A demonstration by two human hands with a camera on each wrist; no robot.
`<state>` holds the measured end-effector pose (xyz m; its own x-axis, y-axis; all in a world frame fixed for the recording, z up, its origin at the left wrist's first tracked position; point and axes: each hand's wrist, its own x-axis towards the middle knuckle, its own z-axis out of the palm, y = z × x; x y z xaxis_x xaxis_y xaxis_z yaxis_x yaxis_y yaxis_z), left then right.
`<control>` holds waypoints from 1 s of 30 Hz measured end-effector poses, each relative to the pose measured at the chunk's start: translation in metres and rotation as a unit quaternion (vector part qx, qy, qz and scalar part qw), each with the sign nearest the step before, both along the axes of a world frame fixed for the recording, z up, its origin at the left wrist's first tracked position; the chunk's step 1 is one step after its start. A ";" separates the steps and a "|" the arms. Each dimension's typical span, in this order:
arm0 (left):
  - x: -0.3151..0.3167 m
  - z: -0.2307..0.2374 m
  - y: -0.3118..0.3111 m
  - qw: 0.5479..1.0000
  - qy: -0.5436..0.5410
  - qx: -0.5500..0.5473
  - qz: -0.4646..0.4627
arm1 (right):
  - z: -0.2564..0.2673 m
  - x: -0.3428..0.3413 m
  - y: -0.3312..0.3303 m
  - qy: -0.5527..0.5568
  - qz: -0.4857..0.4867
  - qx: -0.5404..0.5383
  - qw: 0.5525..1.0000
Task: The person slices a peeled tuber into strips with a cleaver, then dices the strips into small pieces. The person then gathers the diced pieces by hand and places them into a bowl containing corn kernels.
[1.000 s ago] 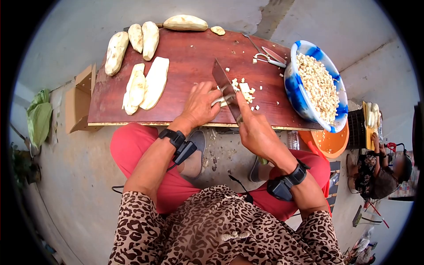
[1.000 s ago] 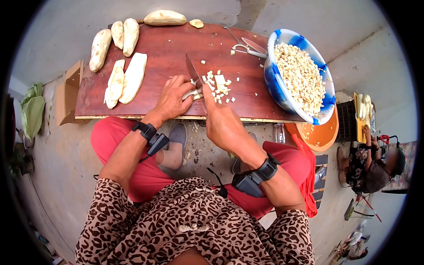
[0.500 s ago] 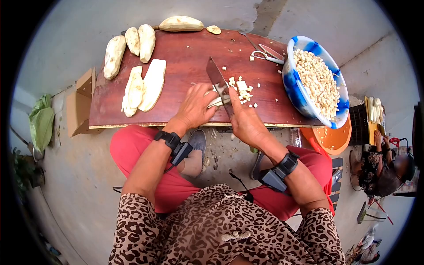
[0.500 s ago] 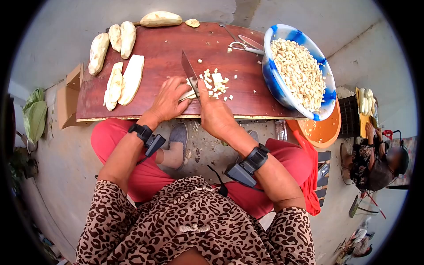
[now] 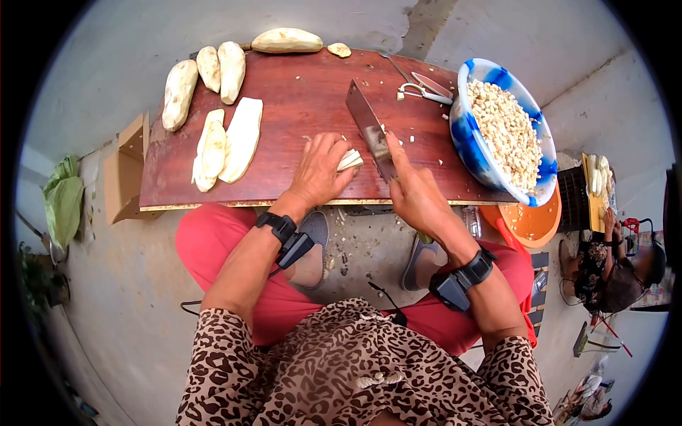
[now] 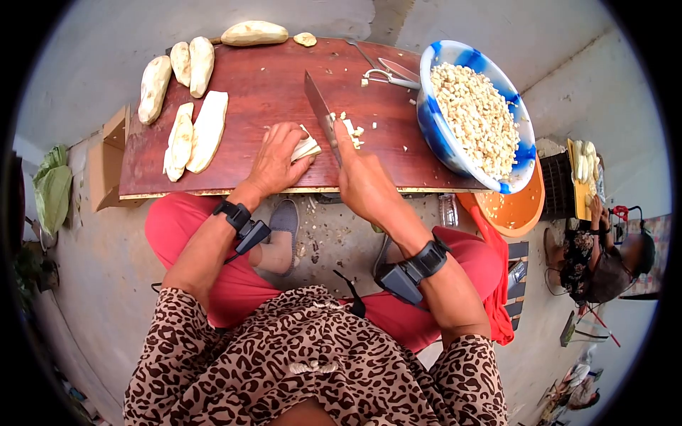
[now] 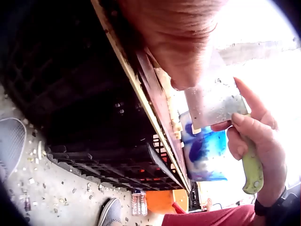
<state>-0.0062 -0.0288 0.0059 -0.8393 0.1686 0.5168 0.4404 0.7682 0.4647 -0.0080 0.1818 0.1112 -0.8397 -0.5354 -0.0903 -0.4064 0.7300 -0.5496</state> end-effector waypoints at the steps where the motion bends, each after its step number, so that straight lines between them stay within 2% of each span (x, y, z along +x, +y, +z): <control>1: 0.000 -0.001 0.000 1.000 -0.001 0.010 0.002 | 0.001 0.002 0.002 0.012 0.012 -0.002 1.000; 6: -0.001 -0.005 -0.004 0.999 -0.019 0.029 0.007 | -0.012 0.008 0.004 0.060 0.065 -0.011 0.996; 9: 0.003 -0.005 -0.004 1.000 0.006 0.007 0.022 | -0.022 0.007 -0.001 0.017 0.057 0.047 0.997; 12: 0.006 -0.003 -0.004 0.999 -0.015 0.014 0.039 | -0.039 0.015 -0.006 0.055 0.055 -0.019 0.997; 22: 0.006 -0.005 -0.005 0.999 -0.029 0.014 0.030 | -0.014 0.018 -0.003 0.039 0.052 -0.054 0.996; 28: 0.005 -0.004 -0.004 0.999 -0.033 0.009 0.033 | -0.003 0.022 -0.002 0.032 0.058 -0.031 0.997; 30: 0.004 -0.003 -0.005 0.999 -0.031 0.008 0.033 | 0.000 0.022 -0.002 0.066 0.078 -0.034 0.994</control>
